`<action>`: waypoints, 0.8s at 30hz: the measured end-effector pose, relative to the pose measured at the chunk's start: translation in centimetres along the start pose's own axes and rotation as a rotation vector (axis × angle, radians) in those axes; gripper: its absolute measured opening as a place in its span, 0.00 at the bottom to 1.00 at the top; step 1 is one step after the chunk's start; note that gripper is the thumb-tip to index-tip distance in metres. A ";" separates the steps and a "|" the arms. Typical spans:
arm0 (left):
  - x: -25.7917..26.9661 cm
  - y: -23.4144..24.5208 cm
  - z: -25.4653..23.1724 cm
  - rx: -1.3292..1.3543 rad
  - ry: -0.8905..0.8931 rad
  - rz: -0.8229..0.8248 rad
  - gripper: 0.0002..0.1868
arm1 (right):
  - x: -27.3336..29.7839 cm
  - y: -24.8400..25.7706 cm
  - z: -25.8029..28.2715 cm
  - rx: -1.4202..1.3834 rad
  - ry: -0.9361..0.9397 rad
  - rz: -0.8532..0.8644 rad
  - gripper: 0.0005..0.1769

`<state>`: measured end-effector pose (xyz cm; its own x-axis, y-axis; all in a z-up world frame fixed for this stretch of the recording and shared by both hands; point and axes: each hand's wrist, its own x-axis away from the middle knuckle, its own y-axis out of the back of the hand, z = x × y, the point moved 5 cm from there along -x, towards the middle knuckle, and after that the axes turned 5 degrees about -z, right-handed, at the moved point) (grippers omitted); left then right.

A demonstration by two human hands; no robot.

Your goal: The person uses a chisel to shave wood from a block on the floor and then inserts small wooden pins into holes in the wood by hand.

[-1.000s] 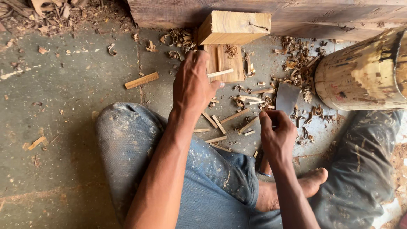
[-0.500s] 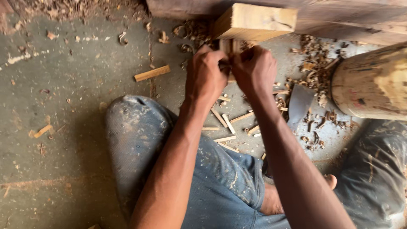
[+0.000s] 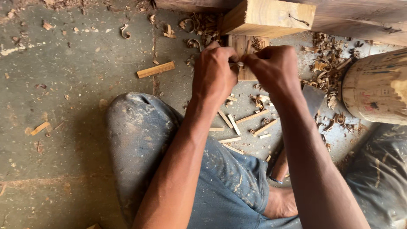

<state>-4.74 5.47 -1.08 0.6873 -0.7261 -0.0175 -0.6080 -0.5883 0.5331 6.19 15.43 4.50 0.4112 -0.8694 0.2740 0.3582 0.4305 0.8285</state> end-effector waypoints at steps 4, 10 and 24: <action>0.0 0.3 0.2 -0.045 -0.047 -0.020 0.12 | -1.2 -0.8 -0.3 0.108 0.092 -0.034 0.13; 0.3 0.2 0.0 -0.016 -0.041 0.011 0.11 | 1.8 1.1 -3.6 -0.061 0.099 -0.127 0.13; 0.8 -0.1 -0.6 -0.040 0.003 -0.048 0.13 | 22.1 1.3 -16.7 0.210 -0.101 -0.341 0.38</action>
<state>-3.91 5.12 -0.62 0.7167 -0.6961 -0.0417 -0.5576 -0.6080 0.5651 29.76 0.79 3.45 0.2106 -0.9776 0.0040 0.2764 0.0635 0.9589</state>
